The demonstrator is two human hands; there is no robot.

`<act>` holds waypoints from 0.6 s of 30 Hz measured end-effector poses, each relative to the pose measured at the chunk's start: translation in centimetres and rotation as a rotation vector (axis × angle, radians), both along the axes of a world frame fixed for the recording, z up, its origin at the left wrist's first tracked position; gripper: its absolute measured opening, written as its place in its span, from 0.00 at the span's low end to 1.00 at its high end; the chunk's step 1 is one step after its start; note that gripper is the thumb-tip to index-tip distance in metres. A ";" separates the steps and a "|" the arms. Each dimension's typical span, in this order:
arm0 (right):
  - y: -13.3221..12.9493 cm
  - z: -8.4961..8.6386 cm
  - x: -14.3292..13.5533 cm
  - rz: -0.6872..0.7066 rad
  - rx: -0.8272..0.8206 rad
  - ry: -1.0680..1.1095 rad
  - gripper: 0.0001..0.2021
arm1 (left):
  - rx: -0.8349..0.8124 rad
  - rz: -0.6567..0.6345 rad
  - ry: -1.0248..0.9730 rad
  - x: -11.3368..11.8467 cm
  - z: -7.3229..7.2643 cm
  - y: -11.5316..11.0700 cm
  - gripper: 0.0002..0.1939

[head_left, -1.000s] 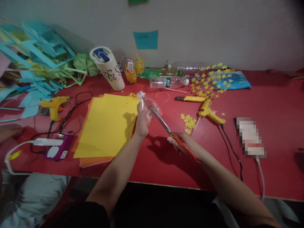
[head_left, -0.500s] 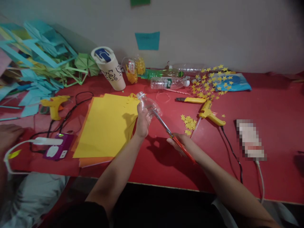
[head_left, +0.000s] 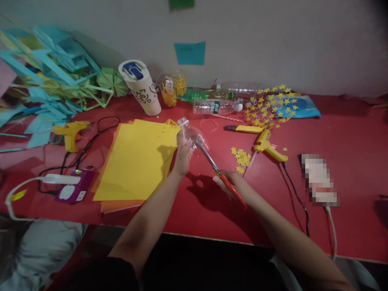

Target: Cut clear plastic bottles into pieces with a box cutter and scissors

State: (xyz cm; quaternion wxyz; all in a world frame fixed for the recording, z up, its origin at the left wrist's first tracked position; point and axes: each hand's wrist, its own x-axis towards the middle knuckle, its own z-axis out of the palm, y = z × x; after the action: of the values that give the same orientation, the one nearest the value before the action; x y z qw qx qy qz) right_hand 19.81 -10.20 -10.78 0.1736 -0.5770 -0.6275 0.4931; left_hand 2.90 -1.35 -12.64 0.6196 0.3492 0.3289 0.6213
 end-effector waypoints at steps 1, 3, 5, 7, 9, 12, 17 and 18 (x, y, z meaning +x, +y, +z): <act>0.0 0.1 0.0 0.000 -0.001 0.005 0.27 | -0.008 -0.020 -0.002 0.1 -0.1 -0.1 0.27; -0.1 0.5 0.0 -0.006 -0.010 0.015 0.26 | -0.016 -0.059 -0.015 0.3 -0.3 -0.3 0.26; -0.3 0.9 -0.2 -0.016 -0.026 0.028 0.26 | -0.010 -0.080 -0.032 0.5 -0.3 -0.4 0.26; -0.4 1.3 -0.3 -0.027 -0.039 0.043 0.26 | -0.005 -0.081 -0.046 0.5 -0.2 -0.4 0.26; -0.5 1.4 -0.4 -0.030 -0.041 0.050 0.26 | -0.005 -0.078 -0.053 0.5 -0.2 -0.4 0.26; -0.4 1.2 -0.5 -0.032 -0.026 0.038 0.24 | -0.012 -0.076 -0.034 0.6 -0.1 -0.4 0.26; -0.1 0.7 -0.4 -0.041 -0.016 0.032 0.24 | -0.009 -0.045 0.003 0.5 -0.1 -0.4 0.25; -0.1 0.7 -0.4 -0.043 -0.016 0.034 0.24 | -0.006 -0.039 0.002 0.5 -0.2 -0.4 0.25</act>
State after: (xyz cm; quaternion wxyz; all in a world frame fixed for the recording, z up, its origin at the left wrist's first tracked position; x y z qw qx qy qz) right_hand 19.43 -10.33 -10.13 0.1903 -0.5832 -0.6081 0.5039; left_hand 3.35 -1.70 -12.84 0.6323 0.3543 0.3242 0.6079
